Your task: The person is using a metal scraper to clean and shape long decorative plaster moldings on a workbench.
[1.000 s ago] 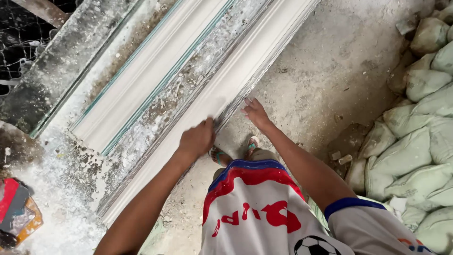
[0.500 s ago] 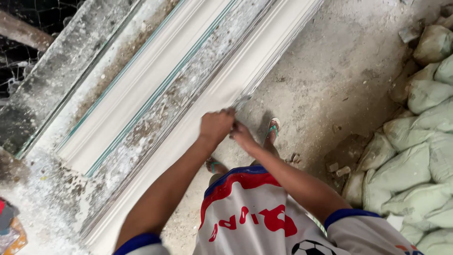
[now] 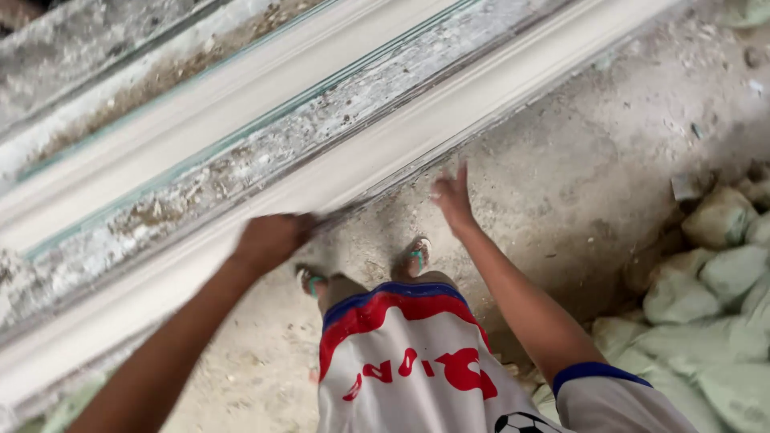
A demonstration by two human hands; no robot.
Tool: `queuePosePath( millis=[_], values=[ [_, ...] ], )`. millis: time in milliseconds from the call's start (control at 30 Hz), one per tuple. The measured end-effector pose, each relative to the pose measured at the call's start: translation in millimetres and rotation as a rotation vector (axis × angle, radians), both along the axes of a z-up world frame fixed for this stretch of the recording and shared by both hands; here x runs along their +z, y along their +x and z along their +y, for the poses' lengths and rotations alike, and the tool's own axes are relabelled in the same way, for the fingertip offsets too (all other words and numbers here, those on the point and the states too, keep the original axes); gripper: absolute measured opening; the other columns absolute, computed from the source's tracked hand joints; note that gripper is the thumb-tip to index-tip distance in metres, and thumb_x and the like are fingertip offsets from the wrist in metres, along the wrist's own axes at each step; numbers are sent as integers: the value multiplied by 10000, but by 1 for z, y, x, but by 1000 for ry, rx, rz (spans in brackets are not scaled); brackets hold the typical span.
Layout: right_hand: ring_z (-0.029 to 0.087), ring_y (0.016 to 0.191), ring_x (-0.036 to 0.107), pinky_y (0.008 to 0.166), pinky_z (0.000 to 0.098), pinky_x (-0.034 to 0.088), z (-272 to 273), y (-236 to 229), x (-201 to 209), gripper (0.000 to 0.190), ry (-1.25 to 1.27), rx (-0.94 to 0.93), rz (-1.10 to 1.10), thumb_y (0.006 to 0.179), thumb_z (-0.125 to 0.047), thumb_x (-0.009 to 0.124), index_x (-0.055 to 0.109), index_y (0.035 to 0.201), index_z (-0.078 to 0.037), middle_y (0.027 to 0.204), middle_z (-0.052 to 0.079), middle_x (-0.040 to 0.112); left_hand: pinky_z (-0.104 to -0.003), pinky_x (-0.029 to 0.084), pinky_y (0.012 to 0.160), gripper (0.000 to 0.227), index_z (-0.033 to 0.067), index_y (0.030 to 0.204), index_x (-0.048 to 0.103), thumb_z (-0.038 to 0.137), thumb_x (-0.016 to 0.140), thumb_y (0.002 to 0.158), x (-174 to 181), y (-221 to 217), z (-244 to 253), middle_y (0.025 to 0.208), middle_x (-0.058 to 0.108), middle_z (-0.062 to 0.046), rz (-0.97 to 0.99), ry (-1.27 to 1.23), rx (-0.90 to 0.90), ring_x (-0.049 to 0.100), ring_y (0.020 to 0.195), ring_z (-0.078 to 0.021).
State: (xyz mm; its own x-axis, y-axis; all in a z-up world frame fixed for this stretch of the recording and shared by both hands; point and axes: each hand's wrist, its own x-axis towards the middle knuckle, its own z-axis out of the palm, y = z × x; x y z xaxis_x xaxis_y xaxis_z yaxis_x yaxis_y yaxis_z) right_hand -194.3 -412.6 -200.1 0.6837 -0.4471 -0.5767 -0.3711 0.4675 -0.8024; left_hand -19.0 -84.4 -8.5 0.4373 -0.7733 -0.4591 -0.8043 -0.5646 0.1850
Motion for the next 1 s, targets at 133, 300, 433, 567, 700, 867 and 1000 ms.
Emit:
queuePosePath(
  millis=[133, 300, 433, 567, 700, 867, 1000],
  values=[
    [138, 935, 552, 781, 319, 524, -16, 20, -16, 932, -105, 56, -83, 984, -72, 523, -91, 1669, -221, 1601, 187, 421, -412, 635, 750, 567, 359, 1466, 522, 622, 344, 997, 51, 0, 112, 919, 769, -56, 83, 486, 312, 748, 784, -218],
    [244, 1313, 432, 933, 283, 484, -8, 21, -66, 984, -211, 17, -119, 985, 46, 531, -111, 1689, -199, 1711, 280, 177, -403, 587, 840, 622, 370, 1465, 534, 657, 296, 967, 21, 5, 147, 803, 775, -29, 120, 359, 374, 745, 705, -178],
    [297, 1574, 201, 995, 302, 489, -5, 20, -29, 979, -242, -11, -166, 956, 75, 527, -119, 1652, -163, 1749, 234, 64, -412, 600, 565, 623, 256, 1460, 536, 628, 282, 1029, -21, -1, -4, 734, 716, -95, 87, 238, 271, 710, 632, -238],
    [307, 1559, 258, 961, 338, 499, -5, 21, -3, 961, -146, 14, -45, 948, 14, 513, -121, 1640, -193, 1720, 222, 94, -492, 576, 600, 483, 204, 1126, 711, 587, 429, 1042, -38, -8, -134, 818, 731, -126, 27, -8, 218, 727, 730, -331],
    [310, 1425, 485, 975, 371, 500, -14, 21, 9, 934, -101, 45, 62, 969, -78, 515, -104, 1652, -230, 1707, 209, 192, -537, 575, 632, 406, 194, 1109, 713, 505, 463, 1034, -33, -11, -141, 863, 740, -162, 82, -118, 180, 723, 783, -389],
    [293, 1349, 581, 1007, 392, 493, -14, 14, -9, 921, -41, 24, 33, 978, -116, 524, -85, 1659, -230, 1683, 211, 306, -537, 573, 593, 453, 179, 1203, 659, 522, 420, 1030, 15, -1, -35, 799, 731, -163, 96, 63, 133, 727, 723, -382],
    [284, 1320, 607, 1037, 406, 492, -9, 18, -7, 926, 15, -28, -15, 971, -83, 527, -75, 1654, -253, 1634, 228, 342, -501, 605, 606, 501, 197, 1323, 604, 547, 356, 1064, 34, 7, -24, 803, 748, -158, 54, 269, 96, 761, 717, -342]
  ],
)
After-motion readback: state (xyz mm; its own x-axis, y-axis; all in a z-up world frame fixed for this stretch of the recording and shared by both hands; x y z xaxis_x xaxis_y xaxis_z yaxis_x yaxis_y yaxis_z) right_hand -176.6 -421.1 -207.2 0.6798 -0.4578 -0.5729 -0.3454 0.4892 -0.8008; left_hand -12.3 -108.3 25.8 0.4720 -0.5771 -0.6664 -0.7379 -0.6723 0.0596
